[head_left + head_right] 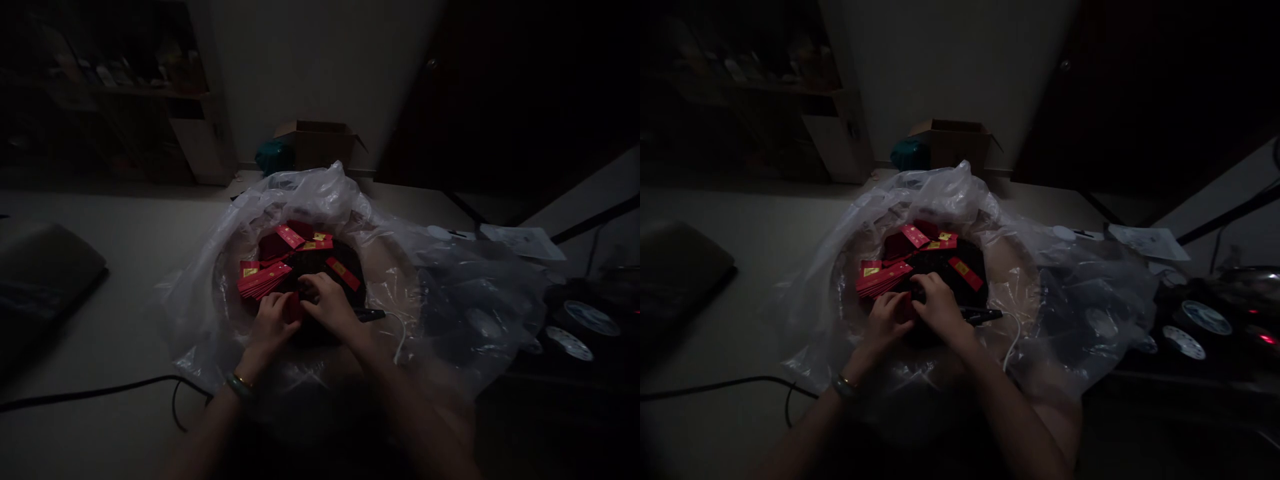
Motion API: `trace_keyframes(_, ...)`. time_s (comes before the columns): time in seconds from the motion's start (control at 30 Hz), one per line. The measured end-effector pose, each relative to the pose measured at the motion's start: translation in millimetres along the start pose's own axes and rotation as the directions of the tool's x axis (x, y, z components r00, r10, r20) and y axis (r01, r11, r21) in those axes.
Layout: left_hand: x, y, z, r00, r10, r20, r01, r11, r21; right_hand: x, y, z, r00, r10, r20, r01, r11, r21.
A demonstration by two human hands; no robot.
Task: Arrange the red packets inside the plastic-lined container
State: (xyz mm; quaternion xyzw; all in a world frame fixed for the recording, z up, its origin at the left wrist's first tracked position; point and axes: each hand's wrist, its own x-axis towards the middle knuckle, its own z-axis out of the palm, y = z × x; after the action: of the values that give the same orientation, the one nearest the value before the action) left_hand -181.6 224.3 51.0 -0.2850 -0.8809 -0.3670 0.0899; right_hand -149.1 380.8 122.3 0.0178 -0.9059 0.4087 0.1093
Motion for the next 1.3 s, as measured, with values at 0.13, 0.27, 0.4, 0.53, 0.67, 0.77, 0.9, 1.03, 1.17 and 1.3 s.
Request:
trace_keyframes(0.13,0,-2,1.6,1.000,0.002,-0.018,-0.002,1.000,0.006,-5,-7,4,0.998,-0.011,0.065,0.006,0.997,0.077)
trace_keyframes(0.27,-1,-5,4.3,0.999,0.009,-0.037,-0.009,1.000,0.002,-9,-8,10,0.997,0.049,0.061,-0.045,0.997,-0.055)
trace_keyframes(0.4,1,-5,4.0,0.999,0.002,-0.040,-0.004,0.999,-0.045,-9,0,14,0.995,0.090,0.052,-0.084,0.992,-0.099)
trace_keyframes(0.53,7,-4,-0.7,0.990,-0.142,0.013,0.140,0.952,-0.272,-8,11,4,1.000,0.021,-0.020,-0.016,0.978,0.206)
trace_keyframes(0.67,11,1,-8.0,0.895,-0.234,0.381,0.431,0.678,-0.596,-8,18,-7,0.997,-0.004,-0.076,0.030,0.934,0.356)
trace_keyframes(0.77,11,9,-13.7,0.812,-0.254,0.526,0.567,0.558,-0.606,-7,20,-4,0.988,0.110,-0.107,-0.072,0.948,0.311)
trace_keyframes(0.9,12,18,-18.3,0.780,-0.307,0.545,0.616,0.531,-0.582,-2,24,3,0.973,0.217,-0.078,-0.192,0.950,0.246)
trace_keyframes(1.03,14,17,-19.3,0.736,-0.281,0.616,0.669,0.441,-0.598,0,27,5,0.984,0.170,-0.060,-0.148,0.952,0.267)
trace_keyframes(1.17,16,13,-19.9,0.672,-0.276,0.688,0.727,0.422,-0.541,-3,28,8,0.987,0.129,-0.090,-0.096,0.946,0.309)
trace_keyframes(1.3,20,15,-19.9,0.649,-0.252,0.718,0.741,0.420,-0.523,-5,25,11,0.988,0.037,-0.148,0.010,0.951,0.308)
